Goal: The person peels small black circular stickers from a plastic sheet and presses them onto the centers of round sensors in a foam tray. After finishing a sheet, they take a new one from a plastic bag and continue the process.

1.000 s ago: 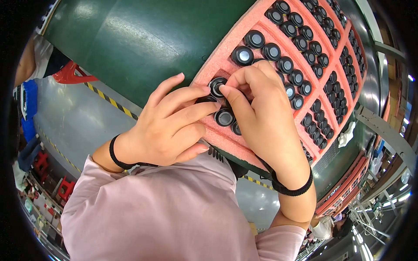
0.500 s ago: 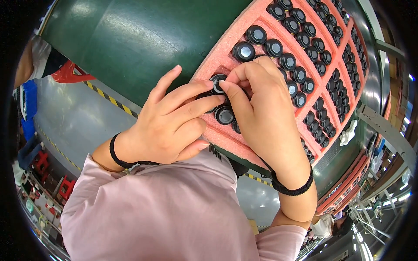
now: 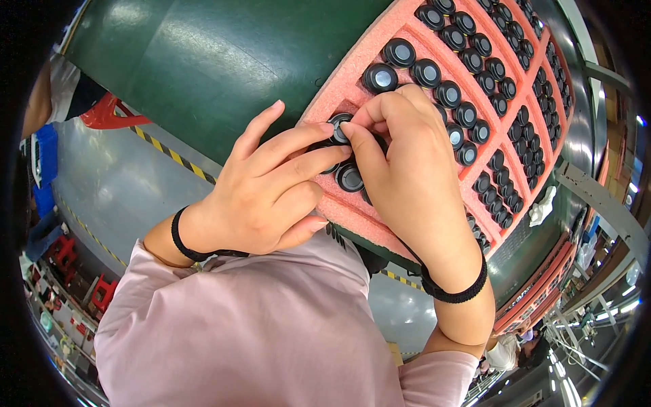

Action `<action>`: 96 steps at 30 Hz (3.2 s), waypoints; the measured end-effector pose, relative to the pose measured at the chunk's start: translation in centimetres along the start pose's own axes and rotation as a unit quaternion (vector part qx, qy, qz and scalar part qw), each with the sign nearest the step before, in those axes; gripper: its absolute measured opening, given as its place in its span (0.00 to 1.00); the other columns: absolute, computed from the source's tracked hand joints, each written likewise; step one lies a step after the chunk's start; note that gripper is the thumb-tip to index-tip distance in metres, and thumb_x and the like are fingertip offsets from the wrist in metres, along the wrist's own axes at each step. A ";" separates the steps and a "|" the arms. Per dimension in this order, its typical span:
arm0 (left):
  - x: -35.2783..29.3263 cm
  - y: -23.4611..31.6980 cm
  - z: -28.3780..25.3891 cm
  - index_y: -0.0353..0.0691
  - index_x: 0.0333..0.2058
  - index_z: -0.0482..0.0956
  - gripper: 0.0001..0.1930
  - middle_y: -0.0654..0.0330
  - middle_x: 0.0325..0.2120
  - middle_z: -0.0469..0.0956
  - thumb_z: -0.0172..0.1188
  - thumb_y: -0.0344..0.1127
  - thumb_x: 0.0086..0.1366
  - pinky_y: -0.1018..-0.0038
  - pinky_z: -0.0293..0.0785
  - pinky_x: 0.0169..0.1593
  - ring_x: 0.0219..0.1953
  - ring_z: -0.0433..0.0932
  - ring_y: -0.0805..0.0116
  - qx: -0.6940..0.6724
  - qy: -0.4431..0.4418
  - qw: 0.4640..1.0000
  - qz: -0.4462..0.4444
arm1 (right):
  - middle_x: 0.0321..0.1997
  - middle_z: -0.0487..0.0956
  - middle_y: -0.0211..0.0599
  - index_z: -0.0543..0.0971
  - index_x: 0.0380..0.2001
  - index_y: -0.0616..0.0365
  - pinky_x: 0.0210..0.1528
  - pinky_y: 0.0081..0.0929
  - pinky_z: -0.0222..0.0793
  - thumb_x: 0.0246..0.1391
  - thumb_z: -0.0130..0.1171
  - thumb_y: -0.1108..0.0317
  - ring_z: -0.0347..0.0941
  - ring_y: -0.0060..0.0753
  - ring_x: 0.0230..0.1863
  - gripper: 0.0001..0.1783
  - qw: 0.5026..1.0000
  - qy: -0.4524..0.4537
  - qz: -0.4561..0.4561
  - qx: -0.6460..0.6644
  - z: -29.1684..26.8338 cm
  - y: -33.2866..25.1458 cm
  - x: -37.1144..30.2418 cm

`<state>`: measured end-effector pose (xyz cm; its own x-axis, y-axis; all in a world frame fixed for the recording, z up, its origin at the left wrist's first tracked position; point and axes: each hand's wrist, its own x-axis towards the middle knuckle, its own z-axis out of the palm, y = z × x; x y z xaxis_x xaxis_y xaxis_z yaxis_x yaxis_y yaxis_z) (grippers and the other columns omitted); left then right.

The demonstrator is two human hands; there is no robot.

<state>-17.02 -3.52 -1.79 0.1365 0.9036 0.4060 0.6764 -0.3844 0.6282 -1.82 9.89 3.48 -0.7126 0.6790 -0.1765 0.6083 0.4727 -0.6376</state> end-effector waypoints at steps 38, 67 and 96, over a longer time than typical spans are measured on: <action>-0.2 2.4 -0.7 0.38 0.32 0.77 0.10 0.57 0.22 0.76 0.71 0.30 0.57 0.69 0.69 0.23 0.21 0.74 0.59 -0.184 0.053 0.981 -0.016 | 0.28 0.80 0.39 0.79 0.31 0.61 0.33 0.31 0.72 0.42 0.72 0.81 0.77 0.40 0.29 0.12 0.981 0.122 -0.068 0.134 1.4 -1.7 -9.6; 0.9 2.0 1.4 0.42 0.25 0.74 0.11 0.55 0.51 0.80 0.66 0.36 0.47 0.47 0.69 0.58 0.55 0.76 0.53 0.020 0.009 0.999 0.038 | 0.31 0.71 0.40 0.76 0.33 0.64 0.37 0.30 0.67 0.56 0.63 0.77 0.70 0.37 0.33 0.05 0.992 0.015 0.082 0.091 -1.5 0.4 -2.9; 1.0 2.0 2.0 0.40 0.23 0.75 0.07 0.54 0.48 0.81 0.63 0.33 0.48 0.50 0.68 0.62 0.55 0.77 0.56 0.024 0.025 0.999 0.016 | 0.32 0.68 0.28 0.76 0.32 0.63 0.35 0.19 0.63 0.60 0.61 0.77 0.64 0.19 0.31 0.04 0.997 0.015 0.063 0.044 -0.8 0.8 -2.5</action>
<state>-14.04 -2.97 -1.44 0.1236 0.8800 0.4586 0.7062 -0.4027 0.5823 0.74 9.02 4.06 -0.6200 0.7478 -0.2374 0.6590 0.3320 -0.6749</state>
